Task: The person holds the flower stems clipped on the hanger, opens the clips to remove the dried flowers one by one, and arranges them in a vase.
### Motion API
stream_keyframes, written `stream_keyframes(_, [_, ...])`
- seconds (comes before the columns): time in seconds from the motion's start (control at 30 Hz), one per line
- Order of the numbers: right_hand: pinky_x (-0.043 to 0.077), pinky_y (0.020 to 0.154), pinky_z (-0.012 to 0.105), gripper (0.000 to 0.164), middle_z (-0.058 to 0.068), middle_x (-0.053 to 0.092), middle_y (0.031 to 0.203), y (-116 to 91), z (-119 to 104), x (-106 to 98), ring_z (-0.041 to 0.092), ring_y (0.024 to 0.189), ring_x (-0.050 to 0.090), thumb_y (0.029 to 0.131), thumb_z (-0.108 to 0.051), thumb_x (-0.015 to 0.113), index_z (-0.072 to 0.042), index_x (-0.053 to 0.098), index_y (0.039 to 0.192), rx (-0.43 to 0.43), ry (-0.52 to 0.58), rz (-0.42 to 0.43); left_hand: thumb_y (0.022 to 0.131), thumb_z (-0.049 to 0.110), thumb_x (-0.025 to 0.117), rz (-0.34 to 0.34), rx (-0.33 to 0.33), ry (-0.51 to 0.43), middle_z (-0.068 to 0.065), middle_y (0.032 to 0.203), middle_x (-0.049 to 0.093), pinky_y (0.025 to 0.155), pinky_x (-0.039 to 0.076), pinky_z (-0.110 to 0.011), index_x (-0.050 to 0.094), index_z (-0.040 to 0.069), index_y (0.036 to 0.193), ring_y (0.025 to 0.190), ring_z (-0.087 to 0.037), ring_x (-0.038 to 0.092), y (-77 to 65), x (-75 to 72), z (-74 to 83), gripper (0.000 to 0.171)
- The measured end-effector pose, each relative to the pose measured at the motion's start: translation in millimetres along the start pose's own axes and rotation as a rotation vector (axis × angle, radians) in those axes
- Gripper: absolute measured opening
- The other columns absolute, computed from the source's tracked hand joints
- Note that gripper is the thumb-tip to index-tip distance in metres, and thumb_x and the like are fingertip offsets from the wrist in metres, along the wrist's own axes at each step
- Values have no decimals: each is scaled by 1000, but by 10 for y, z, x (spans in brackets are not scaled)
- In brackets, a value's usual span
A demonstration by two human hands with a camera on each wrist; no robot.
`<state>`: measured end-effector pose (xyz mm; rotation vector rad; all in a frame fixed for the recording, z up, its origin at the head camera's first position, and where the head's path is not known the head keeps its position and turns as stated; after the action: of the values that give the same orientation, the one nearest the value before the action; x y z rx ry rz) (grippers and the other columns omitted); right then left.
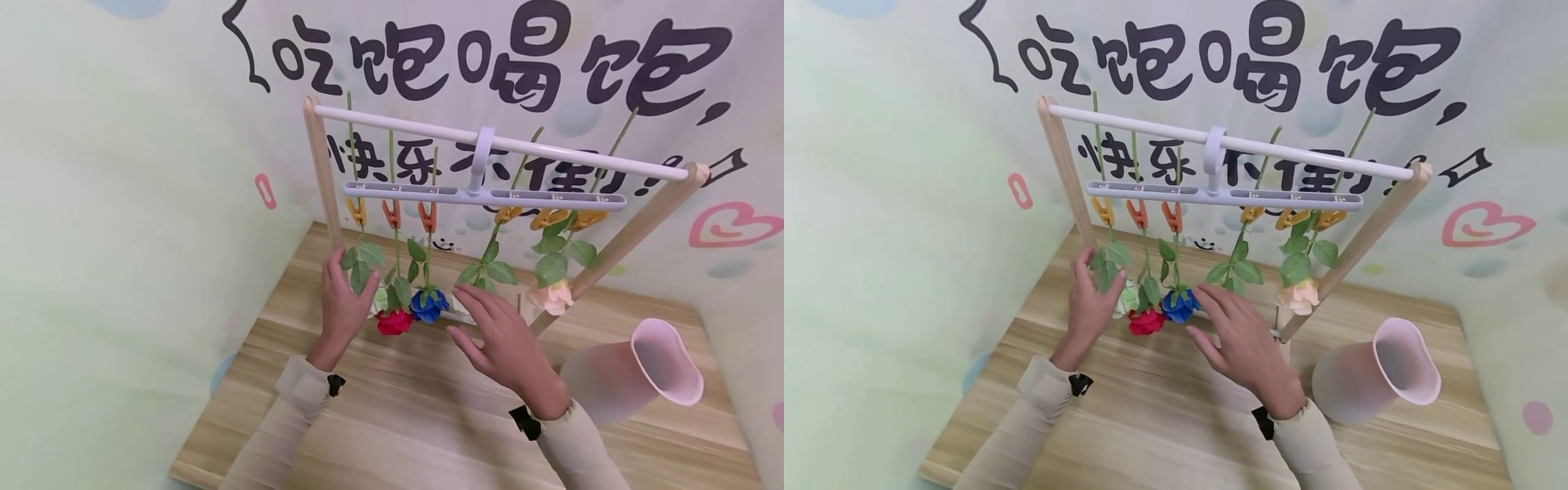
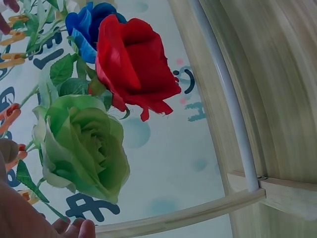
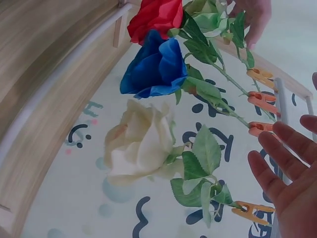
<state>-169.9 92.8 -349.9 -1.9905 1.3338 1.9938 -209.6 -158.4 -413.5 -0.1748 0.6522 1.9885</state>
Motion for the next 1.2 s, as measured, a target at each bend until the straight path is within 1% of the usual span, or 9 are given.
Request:
stream_keyframes(0.03, [43, 104, 51, 62, 14, 56, 140, 19, -5, 2, 32, 126, 54, 102, -52, 44, -5, 50, 143, -3, 2, 2, 91, 32, 69, 0, -8, 8, -20, 138, 45, 102, 43, -56, 33, 1, 146, 122, -36, 50, 4, 5, -10, 72])
stream_keyframes(0.1, [43, 103, 52, 64, 14, 56, 140, 54, -13, 3, 33, 126, 54, 102, -53, 42, -4, 50, 142, -11, 7, 9, 90, 33, 69, 2, -15, 24, -20, 138, 44, 100, 43, -56, 33, 2, 146, 121, -36, 50, 12, 7, -19, 73])
stream_keyframes(0.3, [44, 102, 51, 62, 15, 57, 139, 132, -32, -2, 33, 124, 55, 102, -49, 47, -3, 50, 142, -33, 25, 38, 89, 35, 72, 9, -24, 68, -20, 138, 44, 98, 44, -57, 32, 2, 146, 121, -37, 50, 44, 13, -47, 77])
stream_keyframes(0.5, [44, 102, 51, 63, 15, 57, 138, 187, -47, 22, 33, 123, 56, 103, -52, 40, -3, 50, 142, -41, 28, 51, 87, 35, 74, 14, -32, 89, -19, 139, 43, 98, 44, -55, 32, 3, 146, 120, -38, 51, 72, 30, -79, 79])
stream_keyframes(0.57, [45, 102, 51, 62, 15, 57, 138, 202, -49, 27, 33, 123, 56, 102, -51, 43, -4, 50, 142, -36, 30, 52, 87, 34, 75, 17, -29, 91, -19, 138, 43, 96, 45, -55, 33, 4, 146, 118, -38, 52, 79, 36, -82, 79])
stream_keyframes(0.67, [45, 101, 51, 59, 15, 57, 138, 232, -56, 34, 32, 123, 56, 101, -47, 51, -4, 50, 143, -27, 32, 49, 87, 34, 75, 21, -26, 100, -19, 136, 44, 93, 48, -54, 34, 5, 145, 115, -38, 54, 82, 46, -89, 77])
stream_keyframes(0.73, [46, 101, 51, 59, 15, 57, 138, 257, -58, 44, 32, 124, 56, 100, -45, 53, -5, 50, 143, -21, 34, 44, 86, 32, 76, 28, -25, 104, -19, 134, 45, 92, 49, -54, 34, 5, 144, 114, -38, 55, 82, 51, -93, 76])
stream_keyframes(1.0, [46, 101, 50, 63, 15, 57, 138, 356, -83, 91, 32, 124, 56, 103, -52, 42, -4, 50, 143, -18, 51, 27, 85, 23, 77, 76, -20, 98, -20, 131, 50, 92, 50, -53, 38, 4, 142, 115, -40, 58, 74, 61, -87, 72])
stream_keyframes(1.2, [46, 101, 49, 62, 16, 58, 137, 415, -101, 117, 32, 125, 56, 103, -51, 41, -5, 49, 143, -27, 69, 35, 85, 18, 77, 90, -13, 84, -20, 127, 52, 91, 52, -52, 40, 1, 140, 113, -39, 60, 89, 57, -82, 69])
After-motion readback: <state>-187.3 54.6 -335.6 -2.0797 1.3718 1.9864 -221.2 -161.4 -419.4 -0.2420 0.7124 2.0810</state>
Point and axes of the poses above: each hand's wrist, its own y-axis towards the middle knuckle, its own x-axis out of the palm, z = x × y, the point moved 9 cm from there along y, towards the middle knuckle
